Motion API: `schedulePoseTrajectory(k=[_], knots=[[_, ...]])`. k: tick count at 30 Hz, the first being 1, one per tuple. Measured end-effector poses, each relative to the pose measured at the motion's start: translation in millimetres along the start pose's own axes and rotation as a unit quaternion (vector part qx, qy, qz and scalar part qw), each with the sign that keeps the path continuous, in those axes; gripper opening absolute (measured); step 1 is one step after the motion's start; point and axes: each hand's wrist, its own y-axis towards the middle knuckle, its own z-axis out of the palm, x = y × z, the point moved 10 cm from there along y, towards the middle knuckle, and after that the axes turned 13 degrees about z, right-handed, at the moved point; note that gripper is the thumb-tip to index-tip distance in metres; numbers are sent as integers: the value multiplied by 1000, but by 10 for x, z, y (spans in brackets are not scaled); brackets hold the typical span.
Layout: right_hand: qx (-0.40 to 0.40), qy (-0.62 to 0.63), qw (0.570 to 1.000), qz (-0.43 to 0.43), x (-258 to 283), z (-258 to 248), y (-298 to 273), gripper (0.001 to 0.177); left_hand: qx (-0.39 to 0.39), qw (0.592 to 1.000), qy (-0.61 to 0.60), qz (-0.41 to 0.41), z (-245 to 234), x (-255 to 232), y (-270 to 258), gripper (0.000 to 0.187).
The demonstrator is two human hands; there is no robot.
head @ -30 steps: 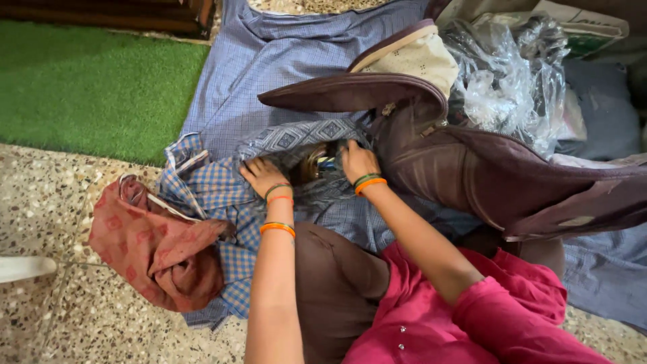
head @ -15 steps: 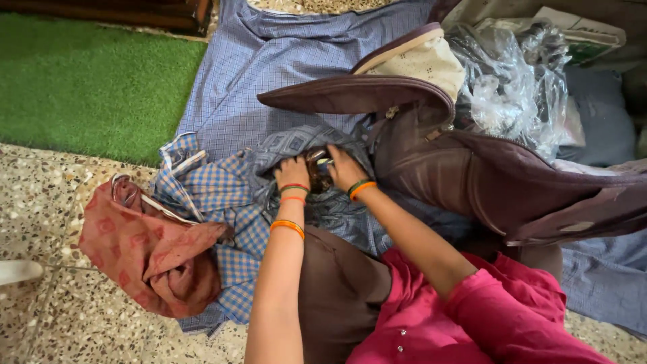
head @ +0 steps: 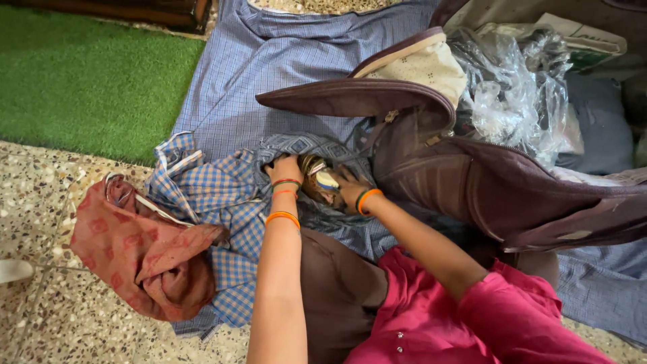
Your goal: Packing and organizing various clothes and items into a large travel bag.
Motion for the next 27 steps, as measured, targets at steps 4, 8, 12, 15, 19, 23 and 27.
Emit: schedulePoseTrajectory(k=[4,8,12,15,19,23,27], knots=[[-19,35,998,-45,-273,458,367,52,39,997,-67,-19,45,-58,2,45],[-104,234,959,-123,-547,394,840,38,86,993,-81,-12,-75,-206,-94,51],[-315,389,865,29,-1205,54,1105,80,68,978,-175,85,318,-202,55,48],[-280,433,857,26,-1342,245,1341,84,73,979,-166,97,227,-227,-3,47],[-293,394,870,-28,-1023,67,800,60,27,952,-280,121,165,-164,-67,49],[-350,368,861,-23,-548,-152,-363,61,-87,904,-390,150,-279,4,-285,43],[-216,138,966,0,-135,274,-624,78,40,964,-256,63,-380,-116,-610,49]])
